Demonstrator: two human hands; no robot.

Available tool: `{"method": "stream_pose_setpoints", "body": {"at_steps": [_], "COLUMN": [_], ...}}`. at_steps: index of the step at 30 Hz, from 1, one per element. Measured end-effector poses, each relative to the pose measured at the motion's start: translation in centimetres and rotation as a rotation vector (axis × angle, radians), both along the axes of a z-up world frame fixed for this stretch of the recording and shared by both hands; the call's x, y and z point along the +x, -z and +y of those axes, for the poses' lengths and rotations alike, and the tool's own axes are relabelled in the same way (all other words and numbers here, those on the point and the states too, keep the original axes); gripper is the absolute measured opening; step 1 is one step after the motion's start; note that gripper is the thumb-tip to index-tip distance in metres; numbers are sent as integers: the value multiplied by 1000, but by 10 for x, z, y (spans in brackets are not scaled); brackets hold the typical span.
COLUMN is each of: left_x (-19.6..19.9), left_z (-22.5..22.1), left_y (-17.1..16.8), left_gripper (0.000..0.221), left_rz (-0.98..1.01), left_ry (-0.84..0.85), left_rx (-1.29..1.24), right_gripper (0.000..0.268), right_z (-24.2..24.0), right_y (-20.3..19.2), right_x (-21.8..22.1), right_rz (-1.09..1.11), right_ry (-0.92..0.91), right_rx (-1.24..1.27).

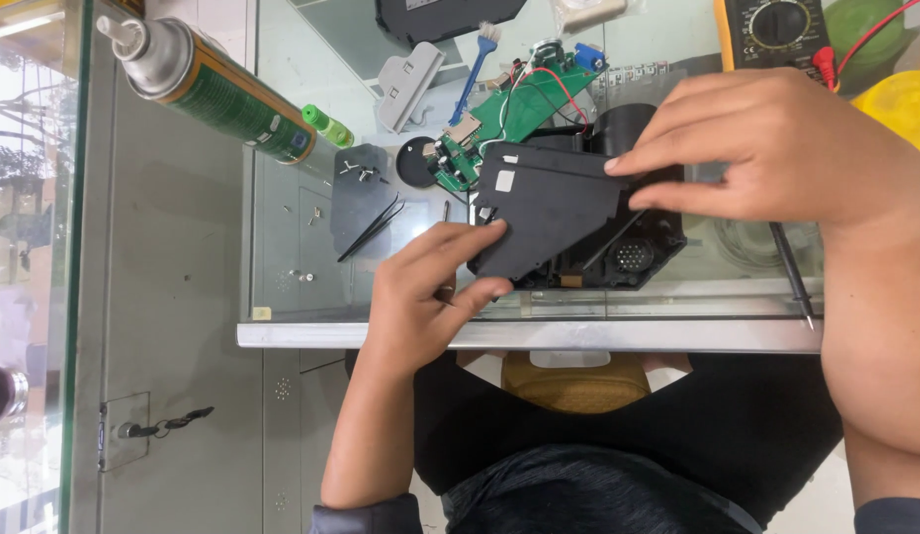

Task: Assembling the internal circuit board and outer plastic casing of an electronic device.

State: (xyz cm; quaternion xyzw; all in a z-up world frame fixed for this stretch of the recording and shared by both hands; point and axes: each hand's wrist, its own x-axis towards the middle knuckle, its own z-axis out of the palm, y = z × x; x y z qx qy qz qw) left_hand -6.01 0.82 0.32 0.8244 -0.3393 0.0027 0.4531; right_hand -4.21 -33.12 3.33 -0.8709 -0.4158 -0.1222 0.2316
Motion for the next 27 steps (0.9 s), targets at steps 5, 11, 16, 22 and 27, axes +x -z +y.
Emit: {"method": "stream_pose_setpoints", "body": {"at_steps": [5,11,16,22,27], "left_x": [0,-4,-4,-9,-15], "left_z": [0,-6,-12,-17,-17], "left_y": [26,11,8,0,-2], "left_gripper": [49,46,41,36,32], "left_rz": [-407,-553,-551,-477,-495], "left_ry": [16,71,13,2,36], "left_rx": [189,331,407,450,378], "right_gripper": [34,24,23,24,29], "right_z": [-2,-3,-6,-7,-11], "right_y": [-9,-4,2,4,8], "right_x": [-3,-1,1,1,-2], "right_rz": [334,414,362,266,297], "right_ry": [169,256,198,132,226], "right_rx": [61,76,105,65,-101]}}
